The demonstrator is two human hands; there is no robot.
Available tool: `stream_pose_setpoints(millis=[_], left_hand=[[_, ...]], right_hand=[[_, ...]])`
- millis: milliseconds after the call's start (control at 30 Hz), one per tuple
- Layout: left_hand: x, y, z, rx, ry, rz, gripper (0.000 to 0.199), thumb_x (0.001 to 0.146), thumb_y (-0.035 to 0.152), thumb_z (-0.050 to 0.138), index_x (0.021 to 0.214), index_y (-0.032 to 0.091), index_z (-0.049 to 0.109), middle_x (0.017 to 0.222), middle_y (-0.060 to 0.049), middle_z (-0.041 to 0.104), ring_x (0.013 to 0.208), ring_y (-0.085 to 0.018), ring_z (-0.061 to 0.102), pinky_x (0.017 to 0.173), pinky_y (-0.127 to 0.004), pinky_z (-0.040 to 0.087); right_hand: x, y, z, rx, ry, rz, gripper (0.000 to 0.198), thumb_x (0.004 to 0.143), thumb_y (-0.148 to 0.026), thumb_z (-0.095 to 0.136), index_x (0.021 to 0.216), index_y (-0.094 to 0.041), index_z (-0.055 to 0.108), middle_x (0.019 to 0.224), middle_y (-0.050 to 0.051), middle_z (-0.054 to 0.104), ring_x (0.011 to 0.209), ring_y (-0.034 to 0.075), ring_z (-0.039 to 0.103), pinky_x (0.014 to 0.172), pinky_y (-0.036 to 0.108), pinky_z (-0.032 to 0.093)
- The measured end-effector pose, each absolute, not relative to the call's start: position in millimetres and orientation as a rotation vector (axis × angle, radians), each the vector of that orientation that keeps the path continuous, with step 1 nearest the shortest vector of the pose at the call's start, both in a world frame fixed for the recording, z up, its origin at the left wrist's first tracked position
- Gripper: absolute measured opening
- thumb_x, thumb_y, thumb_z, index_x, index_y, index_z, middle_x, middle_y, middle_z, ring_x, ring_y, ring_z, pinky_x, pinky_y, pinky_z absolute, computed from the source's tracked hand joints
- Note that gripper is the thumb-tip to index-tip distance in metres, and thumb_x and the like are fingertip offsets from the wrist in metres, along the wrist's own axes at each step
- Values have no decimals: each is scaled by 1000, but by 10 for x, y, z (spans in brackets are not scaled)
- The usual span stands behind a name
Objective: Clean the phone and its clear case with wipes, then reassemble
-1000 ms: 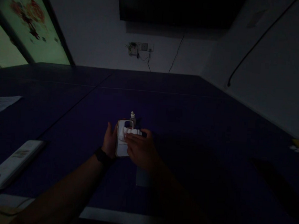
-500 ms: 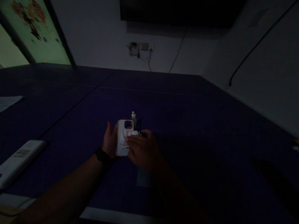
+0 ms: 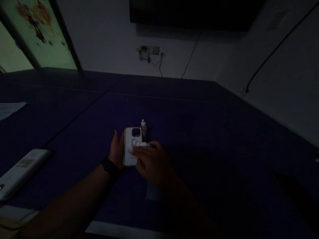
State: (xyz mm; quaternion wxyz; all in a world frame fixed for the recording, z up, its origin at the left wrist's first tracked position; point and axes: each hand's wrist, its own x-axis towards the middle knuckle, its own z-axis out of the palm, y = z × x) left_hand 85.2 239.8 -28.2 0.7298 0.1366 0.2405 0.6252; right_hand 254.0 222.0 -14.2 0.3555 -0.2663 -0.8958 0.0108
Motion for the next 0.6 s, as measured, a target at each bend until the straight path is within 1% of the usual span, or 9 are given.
stream_pose_setpoints(millis=[67, 100, 267, 333, 400, 433, 533, 600], left_hand=[[861, 2381, -258, 293, 534, 1371, 70, 99, 69, 33, 149, 23, 51, 121, -14, 73, 103, -32, 72, 95, -49, 53], [864, 2372, -242, 285, 535, 1366, 70, 99, 69, 33, 149, 22, 50, 122, -14, 73, 104, -32, 72, 96, -49, 53], [857, 2345, -178, 233, 533, 1312, 72, 101, 67, 26, 155, 22, 42, 125, -16, 72, 102, -32, 73, 93, -50, 54], [851, 2341, -168, 230, 535, 1317, 73, 100, 68, 28, 155, 23, 42, 122, -16, 73, 101, -33, 73, 92, -50, 55], [850, 2340, -164, 226, 536, 1329, 73, 99, 69, 29, 155, 23, 43, 122, -16, 73, 102, -33, 73, 93, -50, 55], [850, 2341, -164, 223, 531, 1332, 74, 99, 69, 29, 155, 23, 43, 123, -16, 73, 103, -33, 73, 93, -50, 55], [847, 2349, -177, 227, 529, 1322, 75, 99, 69, 27, 156, 23, 41, 125, -16, 72, 104, -34, 72, 93, -52, 54], [839, 2358, -205, 250, 539, 1318, 74, 99, 70, 28, 155, 24, 43, 123, -16, 73, 102, -34, 73, 92, -52, 55]], right_hand=[[2496, 2198, -147, -774, -2219, 55, 36, 87, -10, 58, 117, -22, 73, 120, 8, 79, 104, 22, 76, 92, 43, 49], [2466, 2182, -156, -792, -2203, 65, 37, 88, -10, 57, 119, -22, 73, 121, 8, 78, 106, 22, 75, 93, 43, 50], [2386, 2129, -221, -559, -2407, 53, 37, 89, -13, 57, 121, -24, 72, 129, 5, 75, 123, 20, 69, 108, 44, 45], [2423, 2153, -227, -473, -2448, 57, 34, 88, -14, 58, 117, -24, 73, 125, 4, 77, 121, 20, 69, 111, 45, 44], [2470, 2187, -218, -459, -2444, 48, 31, 87, -13, 59, 112, -23, 75, 119, 3, 79, 117, 21, 72, 113, 46, 43], [2486, 2199, -211, -476, -2441, 27, 31, 87, -13, 59, 112, -22, 75, 119, 3, 79, 117, 21, 72, 113, 46, 43], [2493, 2204, -189, -524, -2480, -38, 35, 89, -14, 58, 119, -22, 73, 131, 5, 74, 126, 20, 67, 113, 44, 45], [2487, 2197, -178, -494, -2542, 3, 36, 90, -15, 58, 122, -25, 73, 133, 3, 73, 130, 19, 64, 116, 44, 43]])
